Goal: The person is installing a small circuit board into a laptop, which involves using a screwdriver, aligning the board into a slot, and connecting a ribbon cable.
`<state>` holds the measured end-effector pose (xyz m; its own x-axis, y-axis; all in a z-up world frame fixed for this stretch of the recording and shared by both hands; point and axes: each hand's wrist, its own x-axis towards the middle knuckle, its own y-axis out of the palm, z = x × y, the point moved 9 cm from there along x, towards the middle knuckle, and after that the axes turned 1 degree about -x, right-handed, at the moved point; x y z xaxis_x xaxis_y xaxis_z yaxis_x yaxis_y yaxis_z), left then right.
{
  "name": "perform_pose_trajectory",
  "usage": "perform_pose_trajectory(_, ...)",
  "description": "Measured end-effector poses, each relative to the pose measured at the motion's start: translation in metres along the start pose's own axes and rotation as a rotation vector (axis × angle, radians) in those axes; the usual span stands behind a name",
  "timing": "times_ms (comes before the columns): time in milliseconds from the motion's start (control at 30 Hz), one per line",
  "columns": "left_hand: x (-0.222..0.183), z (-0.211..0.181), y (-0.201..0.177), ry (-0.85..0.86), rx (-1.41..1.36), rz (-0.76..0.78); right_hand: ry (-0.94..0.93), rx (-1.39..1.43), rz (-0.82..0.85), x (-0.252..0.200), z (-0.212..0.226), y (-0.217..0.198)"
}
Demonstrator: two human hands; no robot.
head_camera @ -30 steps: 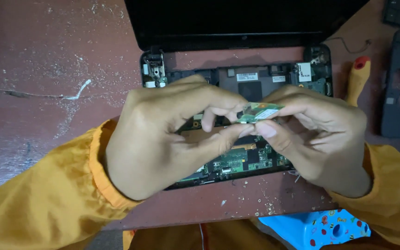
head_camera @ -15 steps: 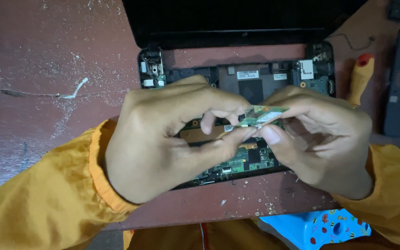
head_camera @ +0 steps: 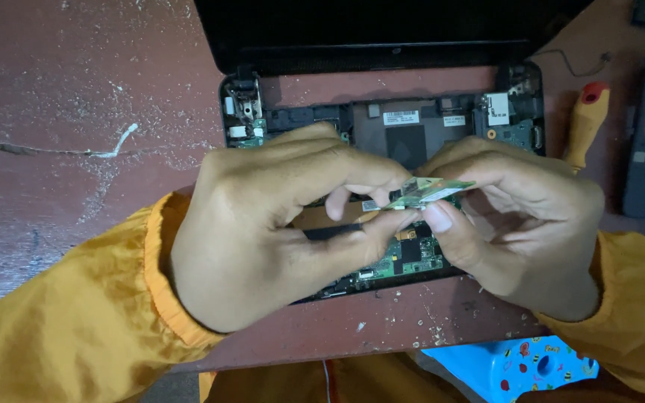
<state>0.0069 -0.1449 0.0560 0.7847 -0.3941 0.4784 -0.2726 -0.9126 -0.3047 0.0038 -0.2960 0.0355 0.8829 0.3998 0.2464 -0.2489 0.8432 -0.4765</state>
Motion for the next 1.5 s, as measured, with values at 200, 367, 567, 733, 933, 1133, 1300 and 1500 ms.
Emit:
perform_pose_trajectory(200,0.001,-0.002,-0.001,0.014,0.014,-0.006,-0.006,0.032,-0.003,-0.002,-0.001,0.0)
perform_pose_trajectory(367,0.001,-0.002,0.0,0.024,-0.011,0.017,0.006,0.01,0.006,-0.002,-0.002,0.0)
perform_pose_trajectory(567,0.001,0.0,-0.001,0.012,-0.01,0.046,-0.01,-0.105,0.056,0.0,0.004,-0.003)
perform_pose_trajectory(733,0.001,-0.001,0.001,0.023,-0.02,0.04,-0.012,-0.072,0.034,0.001,0.003,-0.002)
perform_pose_trajectory(933,0.001,0.005,-0.001,0.006,0.015,0.027,-0.004,-0.091,0.004,-0.004,-0.002,-0.005)
perform_pose_trajectory(1133,0.003,0.011,-0.004,0.015,0.0,0.024,-0.016,-0.091,0.025,0.004,0.008,-0.001)
perform_pose_trajectory(1300,0.003,0.014,-0.011,0.004,0.062,0.129,0.018,-0.033,-0.025,-0.008,-0.01,-0.005)
perform_pose_trajectory(1500,-0.029,-0.022,-0.048,-0.03,0.116,0.171,-0.277,-0.354,0.293,0.007,0.013,0.041)
